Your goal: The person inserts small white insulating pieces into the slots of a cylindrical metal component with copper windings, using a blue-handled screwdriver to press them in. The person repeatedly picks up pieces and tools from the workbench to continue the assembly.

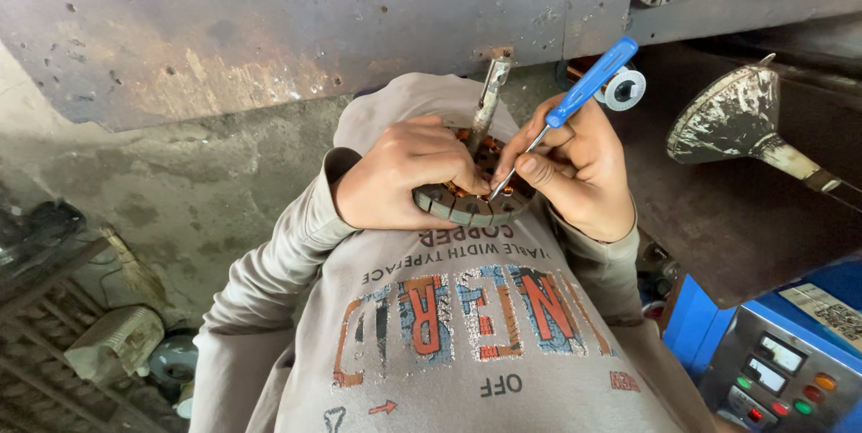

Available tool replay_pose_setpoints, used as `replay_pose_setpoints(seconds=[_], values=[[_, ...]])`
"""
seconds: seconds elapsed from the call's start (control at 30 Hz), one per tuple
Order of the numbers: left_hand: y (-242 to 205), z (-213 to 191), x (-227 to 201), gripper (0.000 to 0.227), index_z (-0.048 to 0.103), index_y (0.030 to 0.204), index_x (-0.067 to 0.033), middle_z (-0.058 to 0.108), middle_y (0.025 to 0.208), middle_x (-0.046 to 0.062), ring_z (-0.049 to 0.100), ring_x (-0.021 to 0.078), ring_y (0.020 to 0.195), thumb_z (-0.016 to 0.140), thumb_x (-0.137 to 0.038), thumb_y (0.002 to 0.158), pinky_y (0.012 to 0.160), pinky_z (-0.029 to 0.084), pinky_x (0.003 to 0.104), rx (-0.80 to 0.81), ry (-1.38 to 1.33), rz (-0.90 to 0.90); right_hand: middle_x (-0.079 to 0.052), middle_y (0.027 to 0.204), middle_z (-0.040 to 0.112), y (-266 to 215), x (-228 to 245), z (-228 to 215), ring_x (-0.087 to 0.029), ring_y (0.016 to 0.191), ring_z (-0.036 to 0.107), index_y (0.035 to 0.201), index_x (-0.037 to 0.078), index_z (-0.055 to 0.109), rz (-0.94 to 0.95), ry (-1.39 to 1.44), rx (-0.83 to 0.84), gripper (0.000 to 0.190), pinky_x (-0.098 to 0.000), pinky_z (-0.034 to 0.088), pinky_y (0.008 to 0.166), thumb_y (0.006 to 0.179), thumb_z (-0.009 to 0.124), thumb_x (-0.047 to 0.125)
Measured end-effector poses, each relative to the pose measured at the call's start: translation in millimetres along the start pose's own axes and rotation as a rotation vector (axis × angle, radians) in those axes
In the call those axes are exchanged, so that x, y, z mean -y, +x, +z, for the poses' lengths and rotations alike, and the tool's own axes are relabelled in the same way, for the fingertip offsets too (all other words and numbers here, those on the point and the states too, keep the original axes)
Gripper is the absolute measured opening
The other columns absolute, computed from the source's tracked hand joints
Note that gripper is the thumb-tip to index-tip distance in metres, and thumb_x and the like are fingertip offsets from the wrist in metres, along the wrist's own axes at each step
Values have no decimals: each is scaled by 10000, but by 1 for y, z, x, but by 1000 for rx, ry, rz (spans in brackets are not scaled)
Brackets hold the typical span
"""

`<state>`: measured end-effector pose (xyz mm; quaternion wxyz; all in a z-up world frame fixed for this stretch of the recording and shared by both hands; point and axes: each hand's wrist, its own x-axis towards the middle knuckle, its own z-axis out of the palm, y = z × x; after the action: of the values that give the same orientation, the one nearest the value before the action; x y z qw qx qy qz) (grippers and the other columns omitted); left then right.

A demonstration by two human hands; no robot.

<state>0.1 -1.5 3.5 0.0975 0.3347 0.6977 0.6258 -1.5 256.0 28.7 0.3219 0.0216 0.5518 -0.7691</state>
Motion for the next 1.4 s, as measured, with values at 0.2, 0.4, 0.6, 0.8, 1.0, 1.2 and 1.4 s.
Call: replay_pose_setpoints(seconds=[0.2, 0.4, 0.6, 0.8, 1.0, 1.2, 1.4], values=[[-1, 0, -3, 332, 721, 1004, -95, 746, 952, 5, 702, 215, 882, 902, -158, 734, 847, 479, 370, -2, -7, 17, -172, 1004, 683, -3, -1, 0, -206, 926, 689, 1219, 53, 404, 6, -74, 38, 300, -302, 548, 839, 1038, 624, -41], [-3, 4, -3, 267, 702, 961, -95, 731, 912, 5, 694, 213, 832, 900, -139, 788, 829, 483, 360, -22, -8, -10, -116, 1024, 615, -12, -8, 5, -202, 962, 706, 1222, 64, 396, -39, -42, 38, 353, -302, 601, 848, 1000, 646, -51], [-1, 6, 0, 359, 692, 967, -78, 728, 924, 27, 692, 241, 854, 906, -140, 685, 835, 484, 373, -6, -11, 0, -161, 993, 653, -11, -6, 3, -204, 912, 683, 1218, 38, 404, 5, -55, 4, 302, -287, 529, 791, 1037, 623, -63], [2, 5, 1, 380, 673, 950, -75, 727, 935, 37, 683, 251, 866, 918, -128, 665, 844, 487, 382, 11, -28, 11, -177, 1028, 670, -11, 3, 4, -215, 941, 701, 1226, 53, 381, -101, -22, 44, 309, -338, 609, 893, 1044, 625, -2], [2, 6, 1, 353, 664, 934, -80, 724, 922, 29, 675, 246, 846, 917, -124, 692, 831, 490, 390, 6, -17, -13, -193, 1030, 664, -12, -1, 7, -221, 955, 686, 1232, 53, 376, -62, 31, 31, 298, -352, 593, 902, 1061, 611, -9], [1, 7, 2, 343, 663, 964, -75, 741, 966, 35, 683, 247, 868, 909, -127, 730, 820, 485, 389, 1, -40, 19, -182, 1022, 669, -13, -6, 2, -202, 902, 678, 1245, 51, 397, -66, 46, 7, 300, -345, 577, 906, 1055, 621, -11], [3, 5, 0, 323, 652, 922, -79, 661, 838, 45, 648, 273, 815, 913, -126, 737, 793, 480, 399, 6, -37, -16, -187, 1031, 674, -10, -8, 2, -211, 945, 676, 1234, 56, 390, -19, 96, 1, 297, -331, 570, 893, 1062, 626, 1]])
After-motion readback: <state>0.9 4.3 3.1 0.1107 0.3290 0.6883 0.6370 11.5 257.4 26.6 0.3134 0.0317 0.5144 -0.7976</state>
